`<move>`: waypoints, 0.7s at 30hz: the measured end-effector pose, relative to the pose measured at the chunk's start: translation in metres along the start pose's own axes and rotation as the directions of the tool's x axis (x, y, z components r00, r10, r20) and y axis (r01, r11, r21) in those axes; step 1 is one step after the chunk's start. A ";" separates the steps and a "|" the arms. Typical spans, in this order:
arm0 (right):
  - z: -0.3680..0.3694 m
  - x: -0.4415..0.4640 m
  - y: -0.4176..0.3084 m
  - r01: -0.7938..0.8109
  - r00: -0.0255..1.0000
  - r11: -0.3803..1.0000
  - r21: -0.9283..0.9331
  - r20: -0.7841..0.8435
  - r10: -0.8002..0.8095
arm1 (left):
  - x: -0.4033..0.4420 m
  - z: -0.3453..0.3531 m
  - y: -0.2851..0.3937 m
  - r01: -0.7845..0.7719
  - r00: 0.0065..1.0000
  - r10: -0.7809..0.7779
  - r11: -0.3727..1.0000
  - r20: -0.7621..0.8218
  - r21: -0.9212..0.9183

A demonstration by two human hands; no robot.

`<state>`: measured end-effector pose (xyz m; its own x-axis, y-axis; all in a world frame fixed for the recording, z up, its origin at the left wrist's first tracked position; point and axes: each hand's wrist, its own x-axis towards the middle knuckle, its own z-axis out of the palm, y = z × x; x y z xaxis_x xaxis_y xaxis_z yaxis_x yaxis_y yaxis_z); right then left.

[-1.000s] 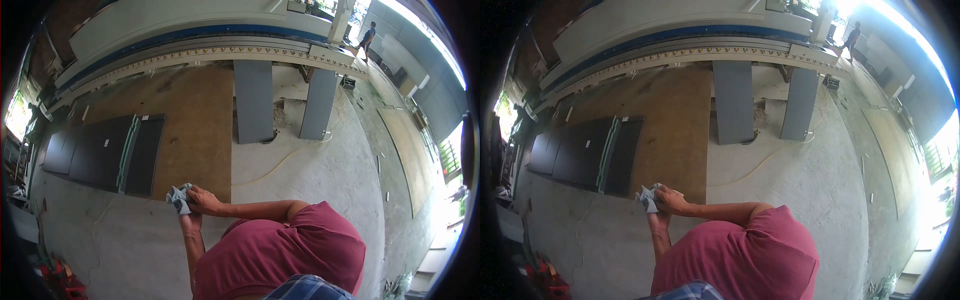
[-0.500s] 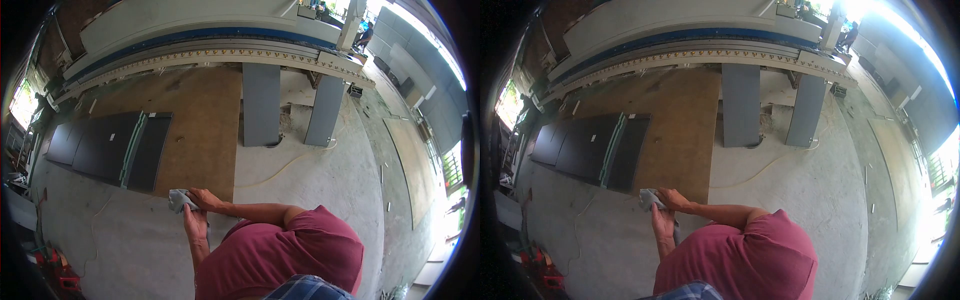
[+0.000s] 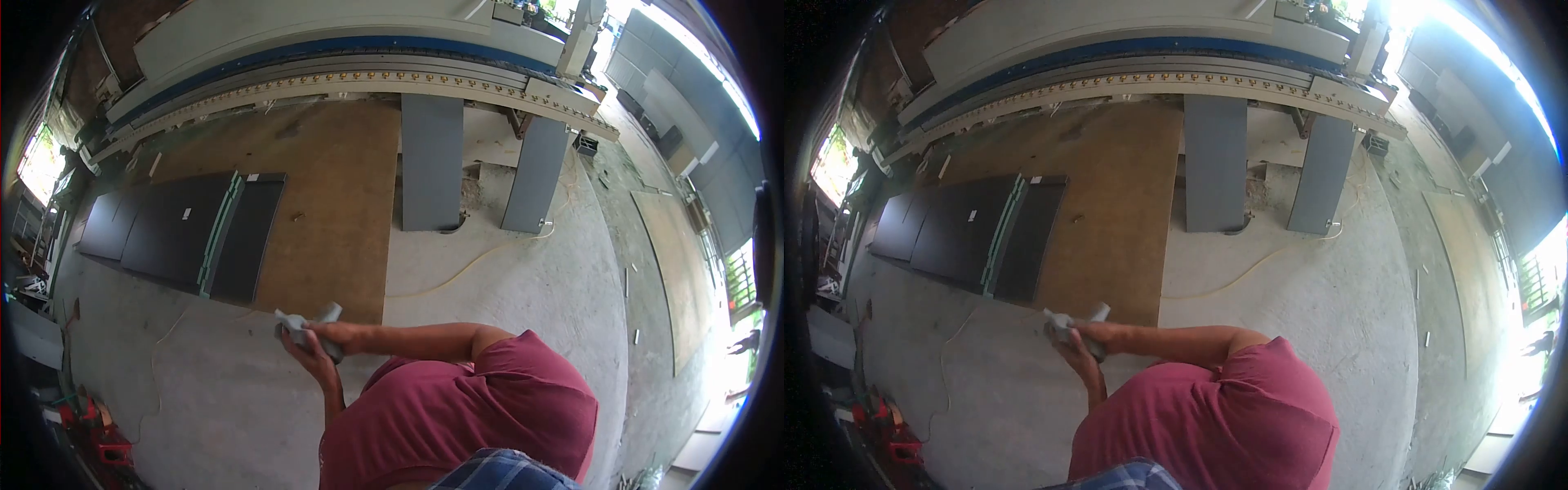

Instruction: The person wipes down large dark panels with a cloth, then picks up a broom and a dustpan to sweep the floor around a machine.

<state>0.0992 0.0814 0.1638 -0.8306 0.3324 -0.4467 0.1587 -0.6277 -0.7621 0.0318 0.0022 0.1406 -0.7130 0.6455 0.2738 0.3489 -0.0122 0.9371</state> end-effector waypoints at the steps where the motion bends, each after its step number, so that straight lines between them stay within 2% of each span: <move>1: 0.014 0.004 0.013 0.010 0.997 0.966 0.259 0.072 -0.030 | 0.003 -0.004 -0.006 0.143 0.987 -0.153 0.977 -0.053 -0.160; 2: 0.024 0.009 0.023 0.002 0.988 0.865 0.503 0.130 -0.078 | 0.006 -0.009 -0.014 0.268 0.948 -0.308 0.908 -0.078 -0.321; 3: 0.026 0.017 0.030 0.000 0.989 0.862 0.506 0.129 -0.075 | 0.007 -0.016 -0.032 0.175 0.977 -0.200 0.953 -0.080 -0.246; 4: 0.026 0.024 0.038 0.041 0.973 0.913 0.405 0.190 -0.128 | 0.009 -0.018 -0.049 0.182 0.976 -0.205 0.953 -0.078 -0.241; 5: 0.031 0.020 0.035 0.087 0.951 0.949 0.302 0.257 -0.169 | 0.010 -0.019 -0.052 0.248 0.956 -0.293 0.763 0.022 -0.597; 6: 0.037 0.015 0.034 0.073 0.951 0.950 0.305 0.265 -0.158 | 0.010 -0.020 -0.056 0.283 0.933 -0.334 0.445 0.136 -0.849; 7: 0.041 0.012 0.031 0.184 0.965 0.983 0.016 0.189 -0.184 | 0.010 -0.019 -0.061 0.268 0.932 -0.345 0.454 0.109 -0.850; 8: 0.049 0.008 0.023 0.260 0.963 0.923 -0.283 0.146 -0.226 | 0.015 -0.021 -0.064 0.212 0.942 -0.336 0.558 0.016 -0.802; 9: 0.051 0.008 0.020 0.329 0.930 0.889 -0.320 0.271 -0.247 | 0.019 -0.028 -0.066 0.154 0.941 -0.324 0.658 -0.093 -0.737; 10: 0.061 0.001 0.007 0.307 0.922 0.895 -0.323 0.336 -0.194 | 0.024 -0.043 -0.070 0.048 0.964 -0.169 0.870 -0.206 -0.491; 11: 0.076 -0.013 -0.010 0.325 0.910 0.845 -0.424 0.384 -0.157 | 0.030 -0.063 -0.072 -0.035 0.964 -0.013 0.984 -0.267 -0.174; 12: 0.087 -0.022 -0.014 0.354 0.891 0.781 -0.515 0.439 -0.115 | 0.040 -0.081 -0.072 0.116 0.900 -0.353 0.760 -0.255 -0.640; 13: 0.091 -0.025 -0.003 0.261 0.838 0.902 -0.344 0.544 -0.035 | 0.050 -0.104 -0.072 0.099 0.803 -0.586 0.311 -0.109 -0.945; 14: 0.094 -0.026 0.005 0.110 0.769 0.977 -0.184 0.639 0.034 | 0.053 -0.130 -0.086 0.022 0.820 -0.526 0.423 -0.225 -0.906; 15: 0.097 -0.030 0.013 0.087 0.808 0.976 -0.200 0.587 0.048 | 0.051 -0.156 -0.103 -0.049 0.827 -0.455 0.527 -0.331 -0.848; 16: 0.098 -0.033 0.019 0.079 0.847 0.972 -0.223 0.529 0.053 | 0.051 -0.177 -0.106 -0.077 0.773 -0.488 0.563 -0.406 -0.823; 17: 0.097 -0.029 0.027 -0.002 0.884 0.988 -0.157 0.461 0.075 | 0.047 -0.192 -0.105 -0.096 0.718 -0.514 0.594 -0.469 -0.799; 18: 0.095 -0.023 0.039 -0.077 0.920 0.994 -0.080 0.377 0.102 | 0.030 -0.201 -0.092 -0.098 0.775 -0.448 0.612 -0.446 -0.785; 19: 0.096 -0.010 0.049 -0.096 0.898 0.990 -0.106 0.419 0.133 | 0.016 -0.204 -0.078 -0.086 0.833 -0.380 0.630 -0.403 -0.772; 21: 0.096 0.008 0.068 -0.183 0.948 0.982 0.051 0.273 0.162 | -0.009 -0.190 -0.059 0.165 0.828 -0.535 0.515 -0.165 -0.841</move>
<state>0.0519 -0.0256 0.1531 -0.9076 0.0208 -0.4193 0.2805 -0.7131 -0.6425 -0.0985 -0.1480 0.1241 -0.8779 0.4149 -0.2392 -0.4497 -0.5425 0.7096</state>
